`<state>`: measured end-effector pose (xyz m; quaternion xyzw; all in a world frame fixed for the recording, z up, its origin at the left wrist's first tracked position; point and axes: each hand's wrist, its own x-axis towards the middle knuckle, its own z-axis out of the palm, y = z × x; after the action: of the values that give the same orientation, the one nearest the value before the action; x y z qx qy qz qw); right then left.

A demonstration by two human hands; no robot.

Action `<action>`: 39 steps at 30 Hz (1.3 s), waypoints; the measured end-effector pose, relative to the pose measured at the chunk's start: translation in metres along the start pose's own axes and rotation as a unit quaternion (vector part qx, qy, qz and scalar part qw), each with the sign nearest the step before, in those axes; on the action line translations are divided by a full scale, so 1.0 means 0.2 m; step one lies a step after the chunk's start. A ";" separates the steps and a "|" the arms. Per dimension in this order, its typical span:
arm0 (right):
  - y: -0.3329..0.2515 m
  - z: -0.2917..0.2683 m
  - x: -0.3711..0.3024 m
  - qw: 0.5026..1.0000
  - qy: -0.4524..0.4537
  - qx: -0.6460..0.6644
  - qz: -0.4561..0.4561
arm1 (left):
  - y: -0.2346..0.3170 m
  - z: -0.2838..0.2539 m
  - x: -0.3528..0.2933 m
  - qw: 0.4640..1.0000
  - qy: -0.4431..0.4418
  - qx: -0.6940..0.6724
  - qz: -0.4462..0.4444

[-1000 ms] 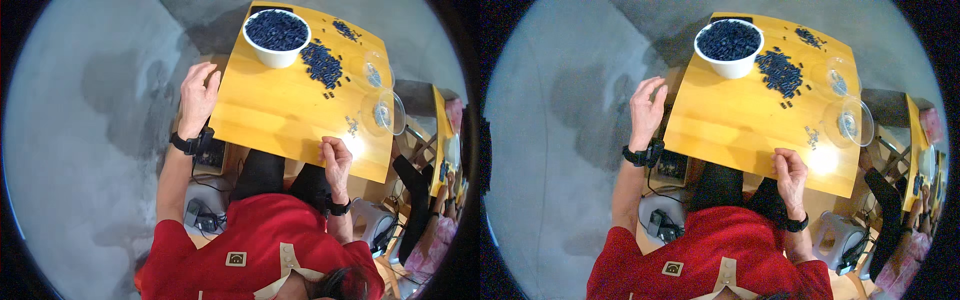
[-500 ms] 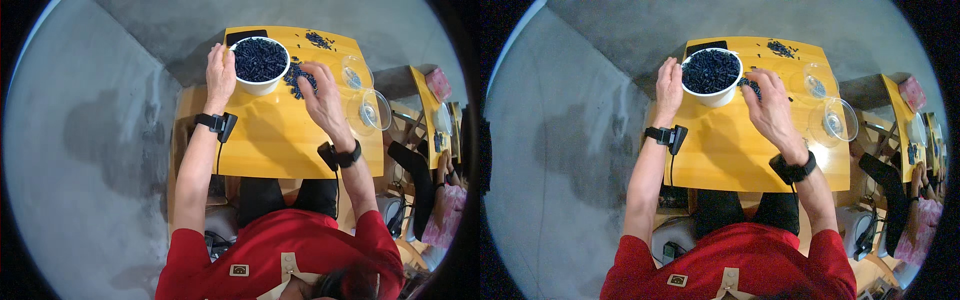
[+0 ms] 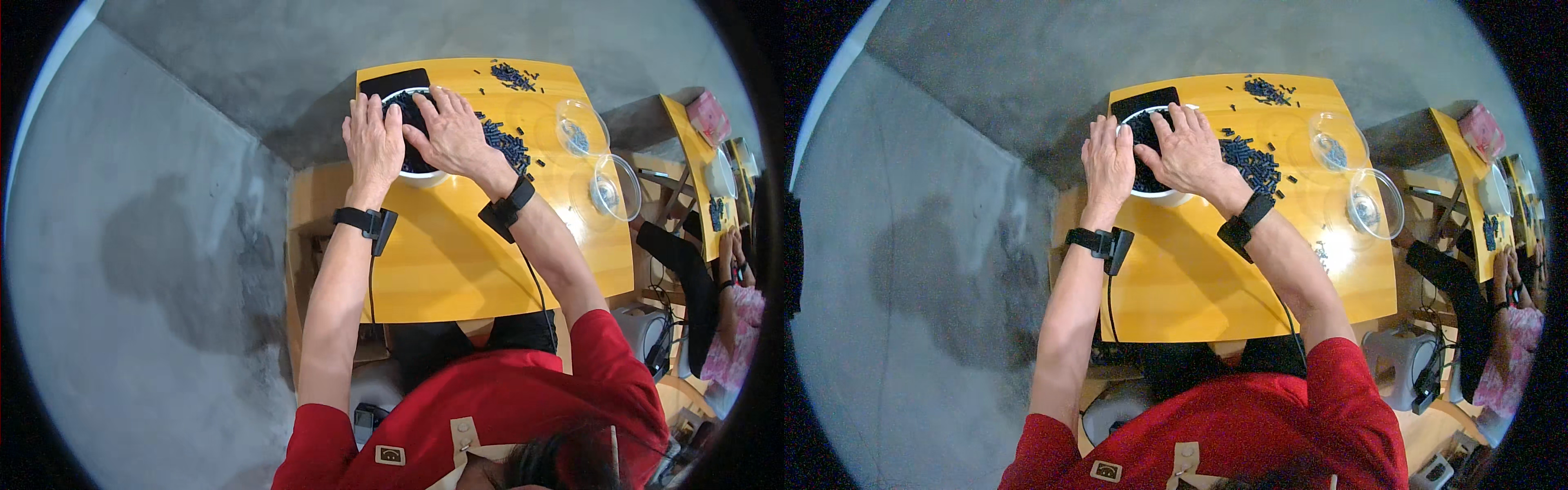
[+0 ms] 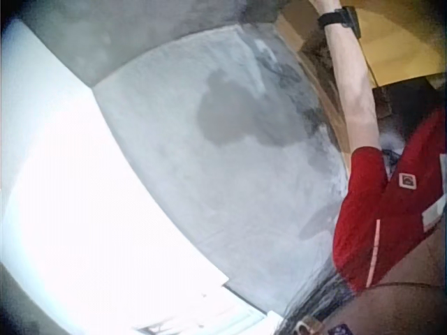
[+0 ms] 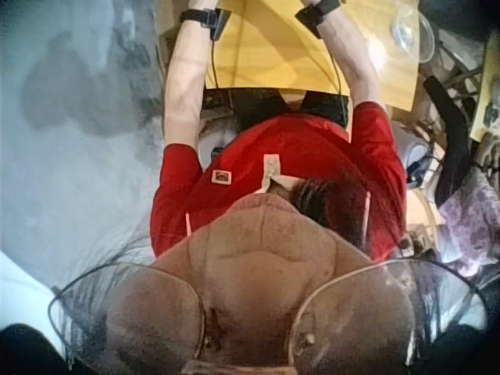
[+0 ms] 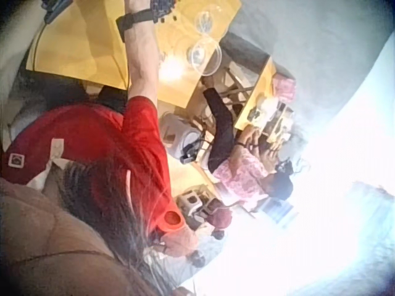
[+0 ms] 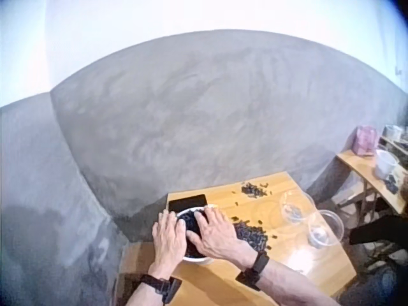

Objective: Manually assemble small plastic and rubber components by inserting a metal pin into a black plastic sleeve.

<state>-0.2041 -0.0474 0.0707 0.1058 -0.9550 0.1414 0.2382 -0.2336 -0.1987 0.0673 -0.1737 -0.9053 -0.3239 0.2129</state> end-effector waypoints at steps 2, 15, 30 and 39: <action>0.00 0.02 0.02 1.000 -0.011 -0.002 0.002 | -0.04 0.00 0.04 1.000 -0.001 0.008 -0.005; 0.01 0.04 0.07 0.996 0.014 0.023 -0.088 | 0.02 0.02 0.07 0.995 -0.087 -0.024 0.050; -0.03 0.05 0.11 0.992 -0.006 0.029 -0.120 | 0.03 0.01 0.04 0.979 -0.003 -0.201 -0.042; -0.04 0.05 0.12 0.991 0.051 0.066 -0.106 | 0.02 0.01 0.03 0.972 -0.002 -0.227 -0.057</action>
<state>-0.2266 -0.0613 0.0755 0.2142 -0.9136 0.1836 0.2929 -0.2373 -0.1942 0.0708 -0.1660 -0.8171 -0.5322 0.1470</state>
